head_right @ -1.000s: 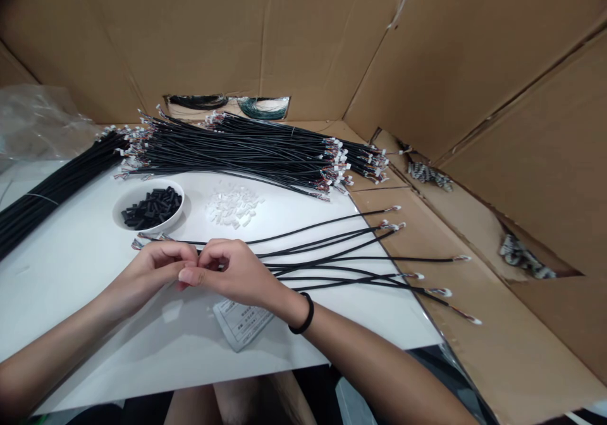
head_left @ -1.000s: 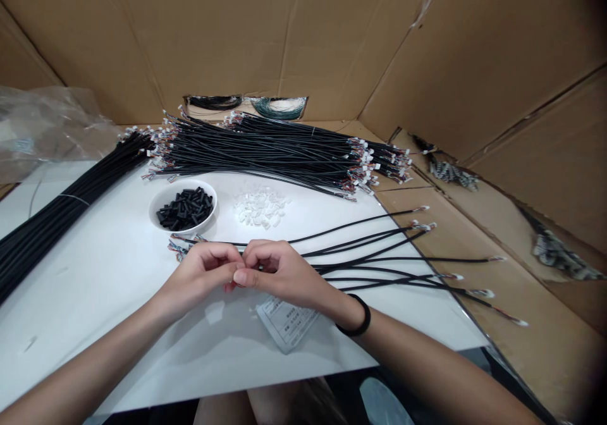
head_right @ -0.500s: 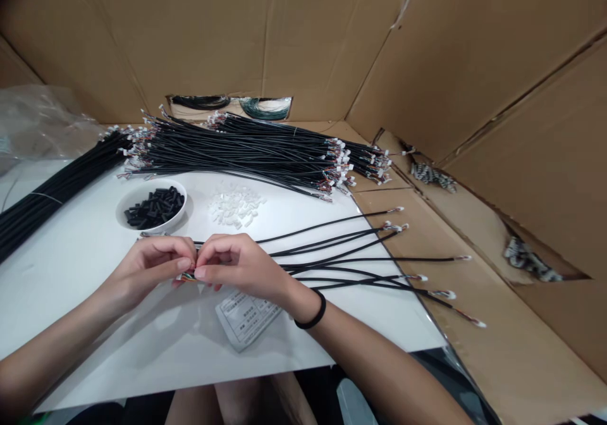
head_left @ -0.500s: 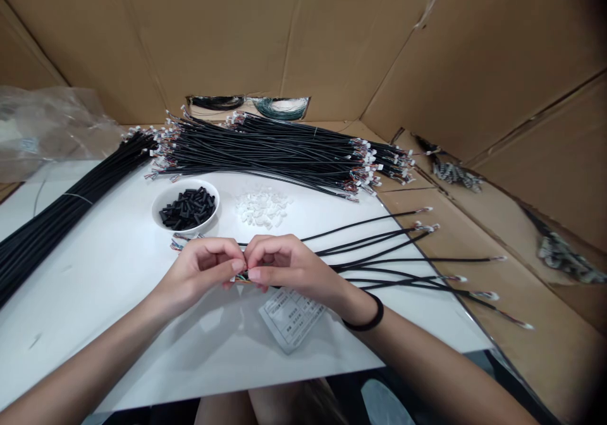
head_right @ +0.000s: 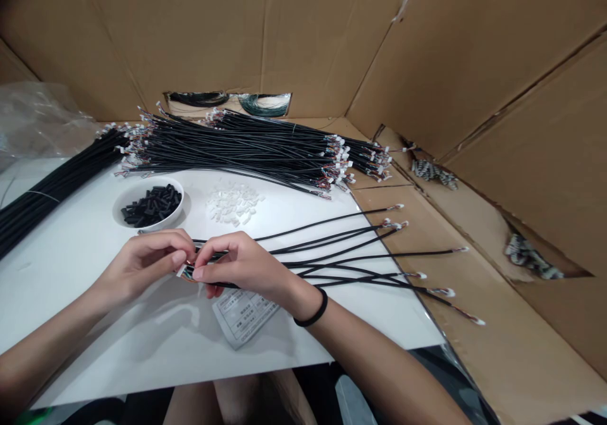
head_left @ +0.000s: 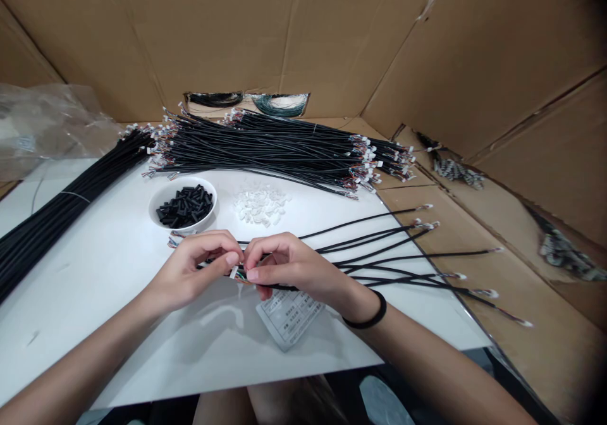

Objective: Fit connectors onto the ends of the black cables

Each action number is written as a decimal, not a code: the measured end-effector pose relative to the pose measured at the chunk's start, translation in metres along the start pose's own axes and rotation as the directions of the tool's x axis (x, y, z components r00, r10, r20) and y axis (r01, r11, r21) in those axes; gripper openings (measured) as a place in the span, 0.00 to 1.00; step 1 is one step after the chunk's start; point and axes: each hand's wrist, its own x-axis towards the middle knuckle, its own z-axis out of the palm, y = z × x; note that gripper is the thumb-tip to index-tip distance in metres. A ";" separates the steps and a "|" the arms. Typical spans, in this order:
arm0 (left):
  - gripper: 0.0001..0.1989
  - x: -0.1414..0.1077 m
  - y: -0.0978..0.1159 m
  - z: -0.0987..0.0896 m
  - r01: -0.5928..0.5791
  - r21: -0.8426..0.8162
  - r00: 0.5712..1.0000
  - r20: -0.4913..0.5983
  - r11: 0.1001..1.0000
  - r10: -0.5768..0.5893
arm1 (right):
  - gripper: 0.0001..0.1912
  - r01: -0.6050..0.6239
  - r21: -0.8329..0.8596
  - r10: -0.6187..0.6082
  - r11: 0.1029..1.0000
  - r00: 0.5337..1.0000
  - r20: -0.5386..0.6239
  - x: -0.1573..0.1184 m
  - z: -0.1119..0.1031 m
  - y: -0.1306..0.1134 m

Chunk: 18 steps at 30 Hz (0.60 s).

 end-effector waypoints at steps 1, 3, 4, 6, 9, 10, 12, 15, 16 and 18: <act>0.13 0.000 -0.001 -0.001 0.062 -0.060 0.998 0.016 0.996 -0.061 | 0.15 0.001 -0.012 -0.001 1.000 1.000 -0.004 0.000 0.000 0.000; 0.16 0.000 -0.003 -0.002 0.139 -0.149 0.990 0.037 0.979 -0.135 | 0.15 -0.002 -0.050 0.001 0.999 1.000 -0.009 -0.001 0.001 0.000; 0.16 0.000 -0.003 -0.002 0.161 -0.173 0.987 0.043 0.972 -0.155 | 0.15 -0.002 -0.071 0.001 0.997 1.000 -0.011 -0.001 0.001 0.000; 0.16 -0.001 -0.004 -0.001 0.190 -0.195 0.982 0.058 0.962 -0.182 | 0.16 0.001 -0.102 -0.002 0.995 1.000 -0.014 -0.001 0.001 0.000; 0.12 0.000 -0.003 0.001 0.205 -0.222 0.978 0.083 0.953 -0.191 | 0.16 0.005 -0.124 -0.007 0.992 1.000 -0.017 0.000 0.001 0.001; 0.11 0.000 -0.003 0.001 0.202 -0.236 0.979 0.087 0.951 -0.187 | 0.16 0.006 -0.127 -0.008 0.992 1.000 -0.018 0.000 0.001 0.002; 0.10 0.000 -0.002 0.002 0.197 -0.257 0.979 0.092 0.946 -0.179 | 0.16 0.009 -0.127 -0.011 0.992 1.000 -0.021 0.000 0.001 0.002; 0.11 0.001 -0.001 0.001 0.209 -0.250 0.976 0.112 0.946 -0.186 | 0.15 0.015 -0.115 -0.019 0.993 0.999 -0.036 0.000 0.002 0.000; 0.11 0.001 -0.001 0.000 0.215 -0.241 0.974 0.121 0.946 -0.190 | 0.15 0.017 -0.110 -0.022 0.994 0.999 -0.043 0.000 0.002 0.000; 0.11 0.001 -0.001 -0.001 0.222 -0.226 0.972 0.130 0.948 -0.196 | 0.14 0.020 -0.107 -0.026 0.994 0.998 -0.058 0.000 0.003 -0.001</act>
